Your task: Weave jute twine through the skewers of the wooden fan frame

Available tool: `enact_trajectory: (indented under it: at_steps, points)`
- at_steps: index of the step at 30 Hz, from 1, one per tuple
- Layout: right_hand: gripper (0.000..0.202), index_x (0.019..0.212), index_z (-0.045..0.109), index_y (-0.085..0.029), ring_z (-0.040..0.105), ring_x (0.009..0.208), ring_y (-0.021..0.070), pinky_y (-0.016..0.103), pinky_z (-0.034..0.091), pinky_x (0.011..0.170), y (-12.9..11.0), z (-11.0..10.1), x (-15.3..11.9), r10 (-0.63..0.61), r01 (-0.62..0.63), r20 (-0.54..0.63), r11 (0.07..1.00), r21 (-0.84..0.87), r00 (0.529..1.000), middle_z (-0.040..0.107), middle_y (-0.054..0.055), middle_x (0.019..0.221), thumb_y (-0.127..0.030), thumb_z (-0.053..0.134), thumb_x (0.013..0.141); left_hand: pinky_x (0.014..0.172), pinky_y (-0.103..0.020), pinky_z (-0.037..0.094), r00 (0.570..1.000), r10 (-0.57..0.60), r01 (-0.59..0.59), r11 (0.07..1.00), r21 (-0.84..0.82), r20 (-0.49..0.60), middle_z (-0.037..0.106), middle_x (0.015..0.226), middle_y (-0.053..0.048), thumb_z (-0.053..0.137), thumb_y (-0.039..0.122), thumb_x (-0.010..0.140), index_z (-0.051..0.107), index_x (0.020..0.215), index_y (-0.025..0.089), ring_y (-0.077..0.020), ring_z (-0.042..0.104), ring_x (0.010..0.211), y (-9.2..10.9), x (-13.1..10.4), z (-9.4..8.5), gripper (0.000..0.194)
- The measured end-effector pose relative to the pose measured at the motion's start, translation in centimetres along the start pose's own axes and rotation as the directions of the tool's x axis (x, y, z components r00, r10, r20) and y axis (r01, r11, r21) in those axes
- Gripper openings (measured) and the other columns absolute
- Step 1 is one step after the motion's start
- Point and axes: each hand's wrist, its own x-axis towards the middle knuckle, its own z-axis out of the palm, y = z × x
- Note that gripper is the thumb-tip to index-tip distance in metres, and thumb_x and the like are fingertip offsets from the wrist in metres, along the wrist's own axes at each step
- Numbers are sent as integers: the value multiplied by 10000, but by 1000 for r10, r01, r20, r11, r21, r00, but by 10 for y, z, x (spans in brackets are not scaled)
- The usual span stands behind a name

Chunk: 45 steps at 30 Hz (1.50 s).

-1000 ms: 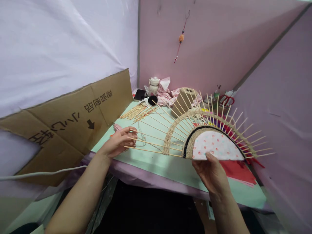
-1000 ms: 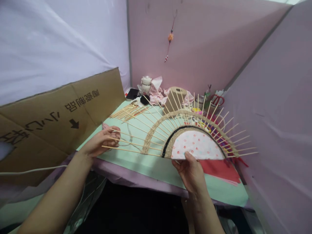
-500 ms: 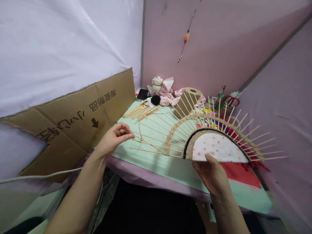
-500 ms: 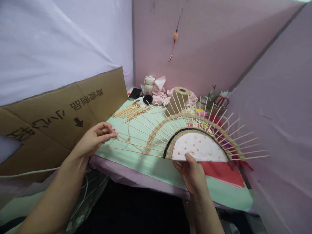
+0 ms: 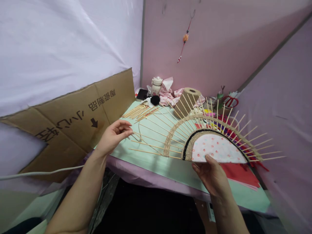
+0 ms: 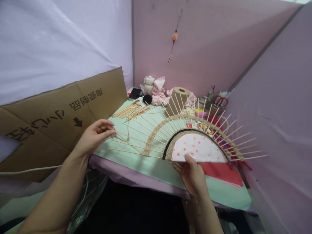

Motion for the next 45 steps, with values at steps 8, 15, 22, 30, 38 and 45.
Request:
enact_trajectory:
  at_steps: [8,15,22,30,38,45]
  points:
    - [315,800,649,-205,671,569,151,237,564,478,-2,4,-5,35,-35,2,999,28,999,729,-33,706,-255,813,535,603,-201,428,993,-111,115,988,-98,48,615,700,3,816,274,616,658,777,157,-93,557,640,3,5,4,255]
    - [332,788,661,-199,677,587,143,232,574,505,-1,10,-15,53,-57,44,996,73,998,740,-33,727,-256,835,510,547,-195,364,954,-278,295,932,-212,108,614,642,8,824,256,547,686,744,140,-69,497,568,-16,14,59,267]
    - [352,871,651,-227,682,633,138,211,561,488,18,26,-16,19,-32,126,995,98,992,736,-44,782,-258,820,564,591,-245,413,909,-328,405,840,-361,257,622,656,-8,811,270,555,659,708,141,-115,550,601,-43,-10,155,252]
    - [333,845,650,-222,665,614,124,223,572,514,13,25,-9,-90,71,99,981,179,991,729,-43,774,-267,826,567,524,-185,368,862,-431,507,725,-466,267,582,649,4,845,314,551,643,694,128,-55,480,549,-68,-20,151,310]
    - [257,820,654,-228,668,615,112,219,566,555,2,35,-3,-176,147,93,953,263,980,714,-55,724,-283,801,616,961,-293,417,913,-389,402,806,-435,122,620,1226,-108,787,178,633,670,1038,177,-183,580,1092,-64,-34,115,421]
    - [347,834,644,-214,656,585,108,226,571,531,0,45,-1,-157,132,55,939,318,986,719,-55,750,-271,834,550,985,-309,385,956,-6,-112,918,-381,-294,647,1055,-30,663,155,733,634,991,223,-148,575,1057,-17,-18,92,268]
